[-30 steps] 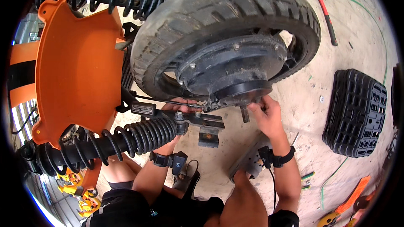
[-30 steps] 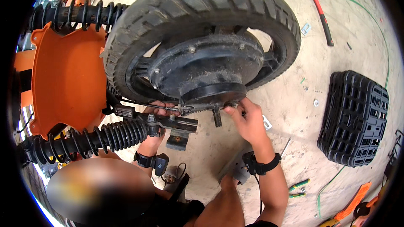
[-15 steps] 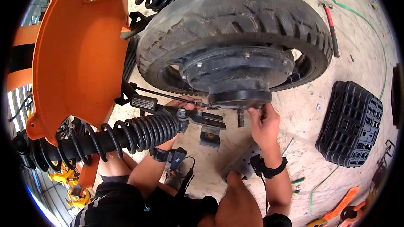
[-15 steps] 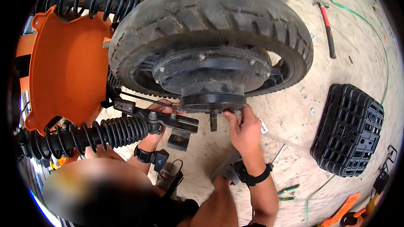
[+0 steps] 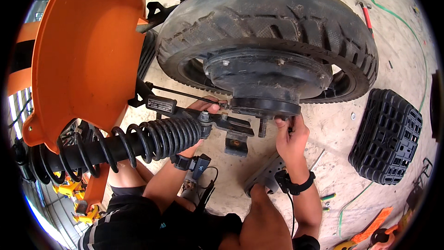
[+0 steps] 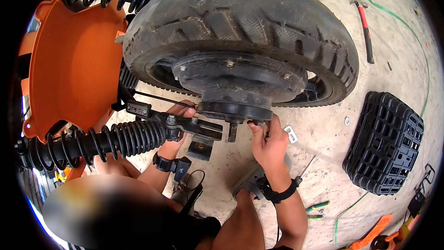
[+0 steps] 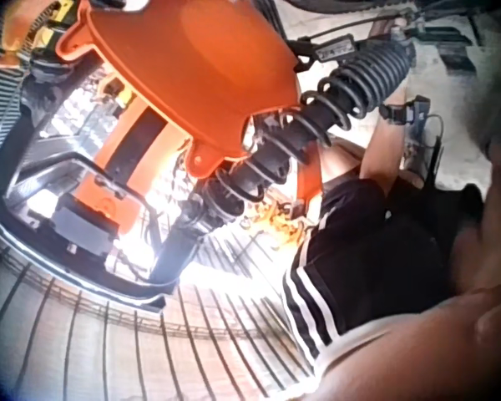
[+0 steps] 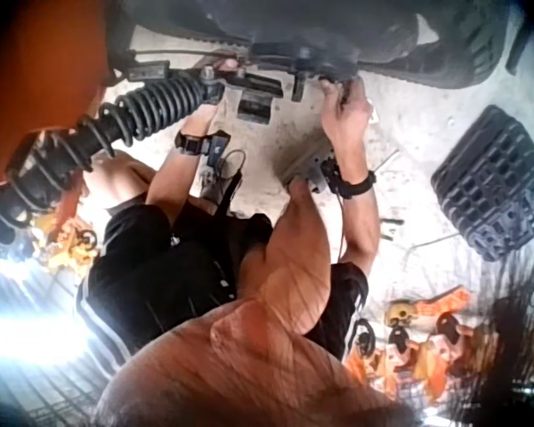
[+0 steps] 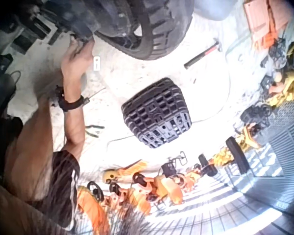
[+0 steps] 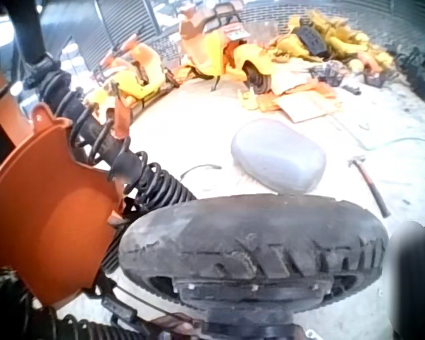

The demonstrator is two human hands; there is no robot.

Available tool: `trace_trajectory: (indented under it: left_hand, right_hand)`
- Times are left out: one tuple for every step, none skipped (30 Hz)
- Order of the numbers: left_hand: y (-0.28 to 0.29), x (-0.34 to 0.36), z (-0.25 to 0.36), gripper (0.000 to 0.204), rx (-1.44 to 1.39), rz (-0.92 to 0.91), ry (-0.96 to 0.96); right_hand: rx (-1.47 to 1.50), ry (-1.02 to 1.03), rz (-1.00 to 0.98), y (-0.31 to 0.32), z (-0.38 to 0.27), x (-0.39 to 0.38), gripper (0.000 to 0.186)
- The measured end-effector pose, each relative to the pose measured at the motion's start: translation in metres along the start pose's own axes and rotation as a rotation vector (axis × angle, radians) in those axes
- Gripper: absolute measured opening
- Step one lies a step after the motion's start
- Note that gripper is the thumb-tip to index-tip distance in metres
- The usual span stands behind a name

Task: The person removes a tire from a small orange vehicle by hand. They unscrew a central nut and a retaining clip, then detach the wheel assembly from the axle and place it on the floor.

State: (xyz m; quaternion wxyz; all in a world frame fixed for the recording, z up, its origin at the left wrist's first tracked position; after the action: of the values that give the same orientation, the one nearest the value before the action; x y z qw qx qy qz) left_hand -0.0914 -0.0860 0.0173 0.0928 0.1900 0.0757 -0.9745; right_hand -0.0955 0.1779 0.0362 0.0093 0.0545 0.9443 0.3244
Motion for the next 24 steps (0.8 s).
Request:
trace_trajectory:
  left_hand:
    - [0.003, -0.001, -0.002, 0.033, -0.012, 0.004, -0.006]
    - [0.006, -0.002, -0.005, 0.032, -0.024, 0.008, -0.013]
    - [0.007, -0.002, -0.006, 0.032, -0.038, 0.009, -0.017]
    - [0.007, -0.002, -0.010, 0.034, -0.093, 0.013, 0.023]
    - [0.006, -0.002, -0.013, 0.037, -0.146, 0.020, 0.062]
    - [0.005, -0.002, -0.016, 0.040, -0.200, 0.026, 0.101]
    - [0.003, -0.002, -0.012, 0.035, -0.135, 0.005, 0.054]
    - [0.002, -0.001, -0.009, 0.031, -0.069, -0.015, 0.008]
    - [0.001, -0.001, -0.005, 0.027, -0.003, -0.036, -0.038]
    - [0.004, -0.002, -0.006, 0.031, -0.013, -0.016, -0.005]
    - [0.006, -0.002, -0.006, 0.036, -0.023, 0.003, 0.027]
    - [0.007, -0.003, -0.009, 0.041, -0.039, 0.021, 0.065]
    - [0.003, -0.004, -0.005, 0.042, -0.069, 0.000, 0.044]
    - [-0.003, -0.005, -0.001, 0.043, -0.100, -0.020, 0.023]
    - [-0.007, -0.005, 0.001, 0.044, -0.131, -0.041, 0.001]
    - [-0.006, -0.002, 0.003, 0.044, -0.129, -0.050, -0.057]
    - [-0.005, 0.001, 0.003, 0.043, -0.127, -0.060, -0.114]
    - [-0.006, 0.002, 0.002, 0.039, -0.082, -0.082, -0.153]
    - [-0.007, 0.004, 0.003, 0.034, -0.037, -0.105, -0.196]
    - [-0.007, 0.001, 0.004, 0.030, 0.011, -0.120, -0.244]
    - [-0.009, -0.002, 0.007, 0.026, 0.060, -0.138, -0.291]
    - [-0.005, 0.002, -0.004, 0.021, -0.043, -0.125, -0.154]
    - [-0.006, 0.006, -0.012, 0.023, -0.165, -0.138, -0.080]
    - [-0.007, 0.005, -0.015, 0.024, -0.192, -0.125, -0.061]
  right_hand:
    - [0.014, 0.003, 0.001, -0.002, -0.001, 0.000, 0.023]
    - [0.029, 0.006, 0.003, -0.003, -0.002, 0.000, 0.023]
    - [0.028, -0.001, 0.003, -0.003, -0.002, 0.000, 0.023]
    - [0.027, -0.009, 0.003, -0.003, -0.001, 0.000, 0.023]
    - [0.028, -0.015, 0.001, -0.003, 0.000, 0.000, 0.023]
    - [0.017, -0.013, -0.006, -0.003, 0.001, -0.001, 0.023]
    - [0.007, -0.010, -0.014, -0.003, 0.003, -0.003, 0.023]
    - [-0.002, -0.008, -0.022, -0.004, 0.002, -0.004, 0.024]
    - [-0.008, -0.007, -0.043, -0.008, 0.002, -0.005, 0.024]
    - [-0.014, -0.005, -0.063, -0.013, 0.001, -0.007, 0.025]
    - [-0.019, -0.005, -0.083, -0.016, 0.000, -0.008, 0.026]
    - [-0.021, 0.001, -0.078, -0.017, -0.002, -0.010, 0.026]
    - [-0.022, 0.007, -0.074, -0.018, -0.006, -0.011, 0.027]
    - [-0.023, 0.013, -0.069, -0.017, -0.008, -0.011, 0.028]
    - [-0.031, 0.017, -0.065, -0.015, -0.008, -0.011, 0.028]
    - [-0.038, 0.021, -0.061, -0.014, -0.009, -0.010, 0.028]
    - [-0.045, 0.024, -0.057, -0.013, -0.009, -0.008, 0.028]
    - [-0.061, 0.019, -0.060, -0.012, -0.008, -0.010, 0.029]
    - [-0.077, 0.014, -0.062, -0.011, -0.008, -0.010, 0.030]
    - [-0.084, 0.008, -0.071, -0.012, -0.008, -0.011, 0.031]
    - [-0.074, 0.004, -0.086, -0.014, -0.008, -0.011, 0.032]
    - [-0.065, -0.001, -0.101, -0.017, -0.008, -0.010, 0.033]
    - [-0.068, -0.005, -0.104, -0.015, -0.008, -0.008, 0.034]
    - [-0.108, -0.015, -0.102, -0.016, -0.004, -0.008, 0.037]
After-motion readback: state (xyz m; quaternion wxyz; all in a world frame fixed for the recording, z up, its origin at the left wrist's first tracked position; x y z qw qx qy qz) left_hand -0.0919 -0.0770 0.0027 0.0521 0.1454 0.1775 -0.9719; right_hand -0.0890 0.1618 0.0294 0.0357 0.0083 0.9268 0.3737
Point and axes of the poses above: each hand's wrist, its own x-axis towards the middle knuckle, its own y-axis out of the back of the hand, z = x × y, the point moved 10 cm from there along x, towards the middle knuckle, and after that the axes turned 15 degrees about -x, right-handed, at the moved point
